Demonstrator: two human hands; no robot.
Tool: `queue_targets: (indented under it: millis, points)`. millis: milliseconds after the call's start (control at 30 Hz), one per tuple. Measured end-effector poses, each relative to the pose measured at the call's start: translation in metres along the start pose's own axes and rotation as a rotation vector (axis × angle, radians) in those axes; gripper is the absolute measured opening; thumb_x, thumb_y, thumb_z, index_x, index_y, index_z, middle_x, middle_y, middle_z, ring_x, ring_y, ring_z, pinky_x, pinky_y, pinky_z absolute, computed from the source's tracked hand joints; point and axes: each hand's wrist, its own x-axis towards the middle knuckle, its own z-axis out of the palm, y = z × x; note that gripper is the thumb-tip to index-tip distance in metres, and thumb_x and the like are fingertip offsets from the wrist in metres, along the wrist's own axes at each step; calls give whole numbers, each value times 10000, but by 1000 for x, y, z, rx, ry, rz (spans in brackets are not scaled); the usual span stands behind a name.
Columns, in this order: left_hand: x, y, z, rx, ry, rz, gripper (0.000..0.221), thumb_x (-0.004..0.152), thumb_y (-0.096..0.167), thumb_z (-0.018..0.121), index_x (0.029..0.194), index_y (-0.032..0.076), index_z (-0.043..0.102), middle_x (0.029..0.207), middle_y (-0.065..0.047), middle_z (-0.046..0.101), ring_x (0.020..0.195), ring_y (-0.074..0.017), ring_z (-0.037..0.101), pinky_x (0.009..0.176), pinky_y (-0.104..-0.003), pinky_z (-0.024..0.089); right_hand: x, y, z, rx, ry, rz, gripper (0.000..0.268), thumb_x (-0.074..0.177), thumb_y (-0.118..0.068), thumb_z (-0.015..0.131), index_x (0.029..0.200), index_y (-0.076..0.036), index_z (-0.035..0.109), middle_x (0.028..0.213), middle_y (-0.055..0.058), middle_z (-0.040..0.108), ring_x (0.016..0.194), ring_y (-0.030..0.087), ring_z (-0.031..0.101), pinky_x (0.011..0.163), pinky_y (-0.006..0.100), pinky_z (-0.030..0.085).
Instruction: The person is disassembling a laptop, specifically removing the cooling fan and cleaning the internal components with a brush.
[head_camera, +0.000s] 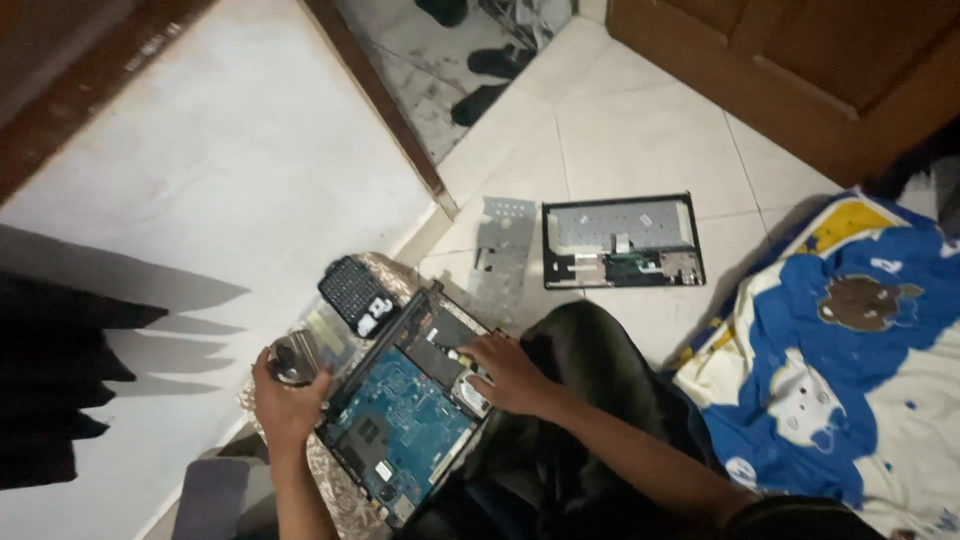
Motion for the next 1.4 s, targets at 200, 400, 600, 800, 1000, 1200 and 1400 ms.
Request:
queue_targets:
  millis: [200,400,600,800,1000,1200,1400]
  points:
    - [-68,73,-32,24,82,359,925,618,272,934,1416,9,546,1312,-194,659,1160,-335,619,1032,-483,473,6,-34,-16,76,88,76,444,1028,-404,592,1376,-129,595,1339,123,608,1267,339,553,1028,535,402]
    - [-125,65,-2,350,-102,493,1153,552,486,968,1506,172,402,1585,-9,448,1493,-269,362,1261,-519,235,10,-87,-32,675,-177,139,643,993,-532,518,1472,-103,504,1355,130,651,1250,283,652,1116,452,504]
    - [-153,48,19,342,-168,673,1047,705,522,933,1562,268,388,1631,-32,361,1518,-332,281,1186,-628,186,7,-109,-39,738,-210,191,507,1004,-425,583,1427,-147,560,1227,54,637,1037,192,657,878,368,508]
    - [-181,48,9,32,-71,651,951,760,372,893,1550,135,420,1629,-119,411,1533,-356,343,1239,-554,238,-14,-23,26,832,-64,300,453,992,-296,649,1399,-101,606,1333,6,668,1214,111,603,1081,279,471]
    - [-195,74,0,-660,34,77,683,904,162,761,1520,51,488,1453,-310,545,1371,-552,463,1109,-665,365,-14,-33,12,837,59,317,578,920,-291,798,1413,-41,628,1175,113,721,1024,186,684,914,369,574]
    - [-201,65,19,-1136,-27,8,292,1005,41,634,1290,20,692,1168,-164,765,1091,-187,643,982,-437,534,-13,-66,-9,853,15,188,394,975,-133,720,1352,-49,645,1064,35,727,941,93,628,871,275,541]
    - [-200,51,19,-1161,8,-32,192,1009,41,649,1177,47,743,958,-104,799,858,-67,641,845,-325,575,-13,-63,-8,832,-77,128,407,997,-164,683,1378,-33,629,1048,139,755,823,164,670,716,328,577]
